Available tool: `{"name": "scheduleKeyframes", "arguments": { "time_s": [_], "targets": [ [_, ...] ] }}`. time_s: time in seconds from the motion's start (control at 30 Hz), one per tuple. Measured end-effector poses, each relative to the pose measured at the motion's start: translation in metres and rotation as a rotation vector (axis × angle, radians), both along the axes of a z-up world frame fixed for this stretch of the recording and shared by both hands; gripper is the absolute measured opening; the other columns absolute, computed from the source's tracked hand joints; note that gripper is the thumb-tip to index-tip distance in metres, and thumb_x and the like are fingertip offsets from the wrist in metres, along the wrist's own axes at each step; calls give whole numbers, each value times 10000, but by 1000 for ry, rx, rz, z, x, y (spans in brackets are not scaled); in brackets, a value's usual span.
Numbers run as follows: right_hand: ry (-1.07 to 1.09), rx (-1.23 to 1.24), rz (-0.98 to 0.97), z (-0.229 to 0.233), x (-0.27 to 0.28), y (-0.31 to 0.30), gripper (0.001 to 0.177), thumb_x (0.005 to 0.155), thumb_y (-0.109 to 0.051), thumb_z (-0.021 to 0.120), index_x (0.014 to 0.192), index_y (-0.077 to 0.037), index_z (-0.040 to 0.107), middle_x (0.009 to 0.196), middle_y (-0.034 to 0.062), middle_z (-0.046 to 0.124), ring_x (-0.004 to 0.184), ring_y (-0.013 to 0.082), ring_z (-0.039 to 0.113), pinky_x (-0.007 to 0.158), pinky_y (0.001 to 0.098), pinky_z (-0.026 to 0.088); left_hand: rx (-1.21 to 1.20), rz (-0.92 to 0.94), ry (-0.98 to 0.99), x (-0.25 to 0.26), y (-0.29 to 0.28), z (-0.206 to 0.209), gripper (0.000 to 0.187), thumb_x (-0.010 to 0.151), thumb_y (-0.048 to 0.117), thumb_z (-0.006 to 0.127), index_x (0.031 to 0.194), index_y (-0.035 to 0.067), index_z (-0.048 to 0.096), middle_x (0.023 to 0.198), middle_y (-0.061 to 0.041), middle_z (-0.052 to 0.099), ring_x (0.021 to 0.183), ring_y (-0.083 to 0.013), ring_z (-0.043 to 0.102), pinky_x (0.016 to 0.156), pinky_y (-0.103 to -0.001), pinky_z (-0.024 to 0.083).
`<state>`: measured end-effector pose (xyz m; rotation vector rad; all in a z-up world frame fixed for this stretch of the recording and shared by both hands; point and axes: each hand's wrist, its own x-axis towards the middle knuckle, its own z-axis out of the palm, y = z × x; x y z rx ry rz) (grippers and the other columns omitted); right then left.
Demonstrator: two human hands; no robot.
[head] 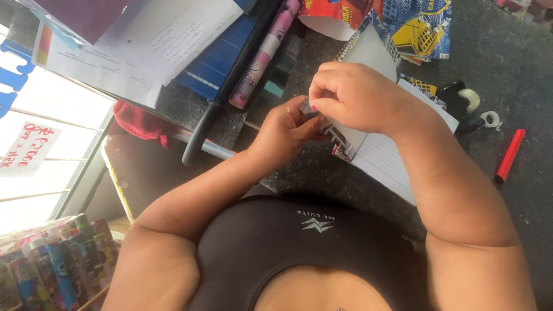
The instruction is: Covering a notebook with decorative paper and securing it with tape
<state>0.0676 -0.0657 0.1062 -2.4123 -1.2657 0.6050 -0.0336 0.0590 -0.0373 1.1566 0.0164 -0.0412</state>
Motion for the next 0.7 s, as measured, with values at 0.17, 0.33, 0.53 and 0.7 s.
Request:
{"name": "scheduleKeyframes", "arguments": {
  "time_s": [0.17,0.33,0.53,0.7],
  "targets": [
    [-23,10,-14,-4,2,0,123,955,-181,647,860,-105,667,817,52,642,796,270,675,647,417,549,-53,-10,26,3,0,-6,204,982,76,698,1154,-5,623,859,-227,745,808,-296,769,729,-425,653],
    [-28,25,-44,-13,3,-2,112,934,-183,658,848,-112,653,810,37,641,783,254,681,627,399,552,-13,0,44,0,5,5,171,978,75,698,1116,-2,632,847,-227,756,800,-282,773,709,-403,653],
    [-43,107,-78,-18,0,-4,79,902,-167,698,838,-129,671,788,32,635,763,253,684,592,383,551,95,14,20,0,2,10,166,974,126,710,1115,48,667,808,-159,765,768,-210,769,672,-357,648],
    [-36,156,-103,-20,2,-5,80,876,-143,734,831,-130,669,774,24,635,753,220,687,594,348,556,69,6,24,-6,5,21,146,1023,153,625,1057,28,693,833,-180,767,783,-224,767,662,-381,643]
  ]
}}
